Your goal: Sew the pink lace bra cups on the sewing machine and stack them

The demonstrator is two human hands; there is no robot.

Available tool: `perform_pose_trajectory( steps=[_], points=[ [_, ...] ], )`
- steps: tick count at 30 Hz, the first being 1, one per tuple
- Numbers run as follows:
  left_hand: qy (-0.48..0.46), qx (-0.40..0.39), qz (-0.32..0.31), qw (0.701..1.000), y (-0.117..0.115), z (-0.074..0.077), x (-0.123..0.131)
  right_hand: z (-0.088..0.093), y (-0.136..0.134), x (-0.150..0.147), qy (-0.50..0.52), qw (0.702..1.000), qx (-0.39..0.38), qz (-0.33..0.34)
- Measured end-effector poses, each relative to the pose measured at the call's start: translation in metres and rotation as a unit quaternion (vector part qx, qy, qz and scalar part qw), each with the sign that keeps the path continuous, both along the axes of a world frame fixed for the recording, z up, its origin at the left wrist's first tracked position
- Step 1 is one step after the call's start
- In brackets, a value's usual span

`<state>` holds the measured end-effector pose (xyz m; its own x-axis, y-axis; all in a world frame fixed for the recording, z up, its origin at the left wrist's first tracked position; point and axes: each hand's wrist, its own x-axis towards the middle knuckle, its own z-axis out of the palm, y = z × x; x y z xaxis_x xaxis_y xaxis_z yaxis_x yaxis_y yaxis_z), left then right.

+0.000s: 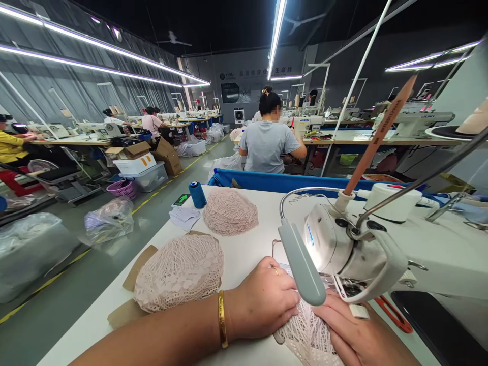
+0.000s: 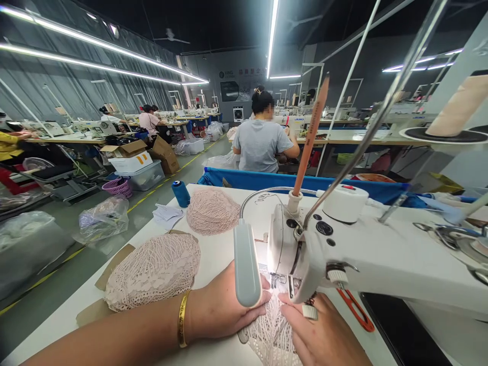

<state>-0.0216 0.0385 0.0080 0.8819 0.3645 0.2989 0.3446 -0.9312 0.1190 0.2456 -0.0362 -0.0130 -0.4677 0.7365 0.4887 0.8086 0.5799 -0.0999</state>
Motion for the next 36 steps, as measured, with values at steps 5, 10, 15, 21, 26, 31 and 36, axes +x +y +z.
perform_pose_trajectory(
  steps=[5,10,15,21,26,31,36],
  points=[
    [0.001,-0.008,0.012,1.0,0.001,0.001,0.0,-0.002,-0.001,0.004,-0.048,0.998,-0.036,0.016],
    [-0.02,-0.009,-0.015,1.0,-0.011,0.005,-0.004,0.016,-0.001,-0.003,-0.086,0.99,0.027,0.108],
    [-0.021,-0.008,-0.007,1.0,-0.016,0.005,-0.004,0.018,-0.004,-0.001,-0.088,0.99,-0.014,0.11],
    [-0.041,-0.01,-0.02,0.999,-0.015,0.004,-0.004,0.008,-0.004,0.004,-0.078,0.99,-0.032,0.114],
    [-0.025,-0.011,-0.003,1.0,-0.013,0.003,-0.005,0.009,-0.002,-0.002,-0.085,0.99,0.017,0.11],
    [-0.013,-0.002,0.01,1.0,-0.005,0.003,-0.004,0.0,0.001,-0.005,-0.034,0.996,0.044,0.071],
    [-0.014,-0.005,0.017,1.0,0.002,0.004,-0.003,-0.008,0.001,0.001,0.014,0.999,0.008,0.048]
  ],
)
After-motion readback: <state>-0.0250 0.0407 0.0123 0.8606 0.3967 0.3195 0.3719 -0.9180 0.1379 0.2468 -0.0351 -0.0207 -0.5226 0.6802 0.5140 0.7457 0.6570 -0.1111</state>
